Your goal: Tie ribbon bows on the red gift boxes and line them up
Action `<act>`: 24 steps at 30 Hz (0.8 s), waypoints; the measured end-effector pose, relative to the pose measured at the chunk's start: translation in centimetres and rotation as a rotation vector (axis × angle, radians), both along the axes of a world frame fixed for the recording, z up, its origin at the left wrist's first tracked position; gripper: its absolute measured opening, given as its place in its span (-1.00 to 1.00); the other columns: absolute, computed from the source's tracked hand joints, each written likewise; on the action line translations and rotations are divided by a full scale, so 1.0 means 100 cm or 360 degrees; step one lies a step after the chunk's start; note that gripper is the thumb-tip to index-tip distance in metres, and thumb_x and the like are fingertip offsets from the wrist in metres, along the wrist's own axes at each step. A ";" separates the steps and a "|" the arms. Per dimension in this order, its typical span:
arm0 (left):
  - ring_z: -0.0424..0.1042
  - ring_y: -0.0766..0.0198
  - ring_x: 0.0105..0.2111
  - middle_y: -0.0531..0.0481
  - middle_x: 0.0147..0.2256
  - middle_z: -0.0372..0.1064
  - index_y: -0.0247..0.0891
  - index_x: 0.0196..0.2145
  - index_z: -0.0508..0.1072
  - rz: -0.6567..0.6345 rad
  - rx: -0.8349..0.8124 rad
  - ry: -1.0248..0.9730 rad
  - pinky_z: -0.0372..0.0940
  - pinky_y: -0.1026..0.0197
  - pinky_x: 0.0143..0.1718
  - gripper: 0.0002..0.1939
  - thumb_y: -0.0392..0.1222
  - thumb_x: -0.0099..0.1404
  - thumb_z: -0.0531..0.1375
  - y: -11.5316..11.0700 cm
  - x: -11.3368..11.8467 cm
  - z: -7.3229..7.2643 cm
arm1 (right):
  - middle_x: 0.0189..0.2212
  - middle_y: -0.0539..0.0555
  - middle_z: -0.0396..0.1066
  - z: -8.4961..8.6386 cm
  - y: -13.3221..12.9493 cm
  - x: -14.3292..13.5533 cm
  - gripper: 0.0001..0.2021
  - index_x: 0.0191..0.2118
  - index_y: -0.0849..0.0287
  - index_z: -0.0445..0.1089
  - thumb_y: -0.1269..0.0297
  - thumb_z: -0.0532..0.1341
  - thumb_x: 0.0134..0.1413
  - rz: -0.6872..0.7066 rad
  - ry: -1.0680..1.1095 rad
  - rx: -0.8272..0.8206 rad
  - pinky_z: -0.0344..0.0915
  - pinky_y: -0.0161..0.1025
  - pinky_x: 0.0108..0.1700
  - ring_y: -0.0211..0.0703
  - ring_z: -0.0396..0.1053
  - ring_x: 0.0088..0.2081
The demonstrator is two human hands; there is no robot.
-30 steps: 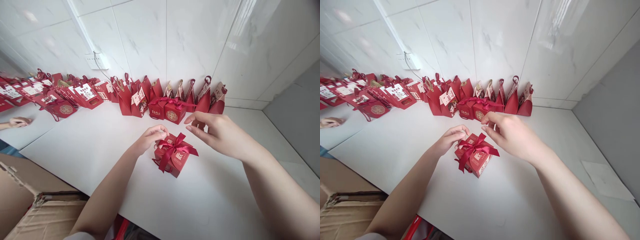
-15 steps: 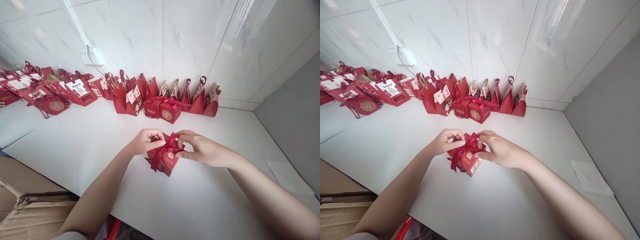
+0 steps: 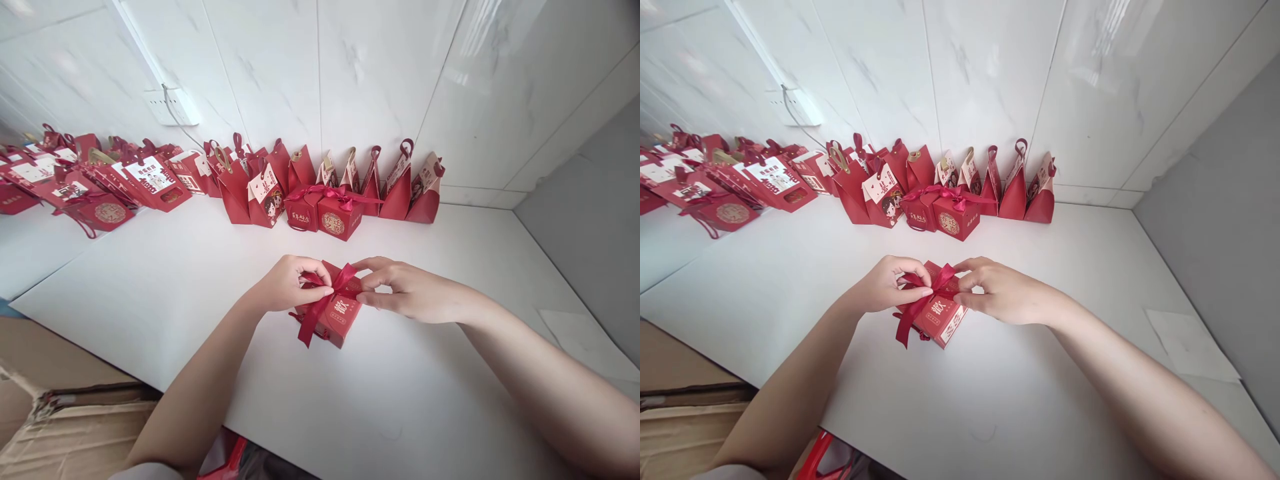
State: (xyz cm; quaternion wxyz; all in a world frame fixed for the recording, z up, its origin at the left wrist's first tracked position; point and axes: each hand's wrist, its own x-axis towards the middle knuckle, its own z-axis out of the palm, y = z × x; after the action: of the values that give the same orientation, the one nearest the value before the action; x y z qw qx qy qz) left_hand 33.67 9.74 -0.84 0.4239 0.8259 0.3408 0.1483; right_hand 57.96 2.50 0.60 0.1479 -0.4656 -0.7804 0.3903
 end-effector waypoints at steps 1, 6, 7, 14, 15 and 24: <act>0.31 0.37 -0.46 0.02 -0.38 0.46 -0.26 -0.38 0.51 0.0008 -0.0004 0.0005 0.18 0.33 -0.50 -0.87 -0.15 0.20 0.25 0.000 0.000 0.000 | 0.25 0.03 0.19 -0.001 0.000 0.000 -0.74 -0.20 -0.03 0.52 0.07 0.09 0.28 -0.0014 -0.0042 0.0012 0.26 -0.04 0.07 0.08 0.23 0.18; 0.33 0.36 -0.43 0.01 -0.40 0.44 -0.26 -0.39 0.49 0.0013 -0.0012 -0.0008 0.20 0.34 -0.48 -0.88 -0.16 0.17 0.26 -0.002 0.002 -0.002 | 0.26 0.05 0.20 0.001 -0.002 0.002 -0.72 -0.19 -0.02 0.55 0.09 0.10 0.24 -0.0026 -0.0176 0.0159 0.26 0.04 0.10 0.17 0.24 0.20; 0.32 0.36 -0.44 0.01 -0.40 0.44 -0.26 -0.39 0.49 0.0016 -0.0021 -0.0002 0.19 0.33 -0.49 -0.88 -0.15 0.18 0.26 -0.002 0.002 -0.002 | 0.25 0.06 0.21 0.002 -0.003 0.003 -0.72 -0.18 -0.02 0.55 0.09 0.10 0.23 -0.0013 -0.0191 0.0168 0.26 0.05 0.10 0.18 0.24 0.20; 0.28 0.36 -0.43 0.01 -0.36 0.40 -0.27 -0.36 0.45 -0.0058 -0.0016 -0.0117 0.20 0.30 -0.41 -0.88 -0.16 0.20 0.23 -0.004 0.001 0.001 | 0.17 0.05 0.33 0.013 -0.008 0.017 -0.68 -0.12 -0.02 0.53 0.07 0.07 0.23 0.0048 -0.0336 0.0085 0.36 -0.04 -0.03 0.13 0.34 0.10; 0.26 0.36 -0.43 0.03 -0.40 0.36 -0.27 -0.33 0.45 -0.0084 -0.0034 -0.0174 0.19 0.29 -0.40 -0.87 -0.16 0.22 0.21 -0.003 0.000 0.002 | 0.11 0.06 0.39 0.015 -0.010 0.021 -0.68 -0.10 -0.02 0.53 0.06 0.07 0.22 0.0040 -0.0371 0.0065 0.38 -0.05 -0.07 0.12 0.39 0.04; 0.20 0.38 -0.48 0.07 -0.47 0.26 -0.26 -0.20 0.42 -0.0233 -0.0554 -0.0667 0.13 0.29 -0.41 -0.80 -0.13 0.24 0.21 0.008 -0.013 -0.003 | -0.04 0.06 0.48 0.022 -0.018 0.027 -0.63 -0.03 -0.06 0.41 -0.10 0.03 0.24 -0.0261 -0.0484 0.0209 0.38 0.00 -0.10 0.11 0.45 -0.06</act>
State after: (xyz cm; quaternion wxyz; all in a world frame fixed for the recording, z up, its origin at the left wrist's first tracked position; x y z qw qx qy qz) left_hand 32.37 10.51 -1.15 0.6302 0.7144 0.2056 0.2240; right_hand 60.62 0.73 2.85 0.0897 -0.5707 -0.7770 0.2502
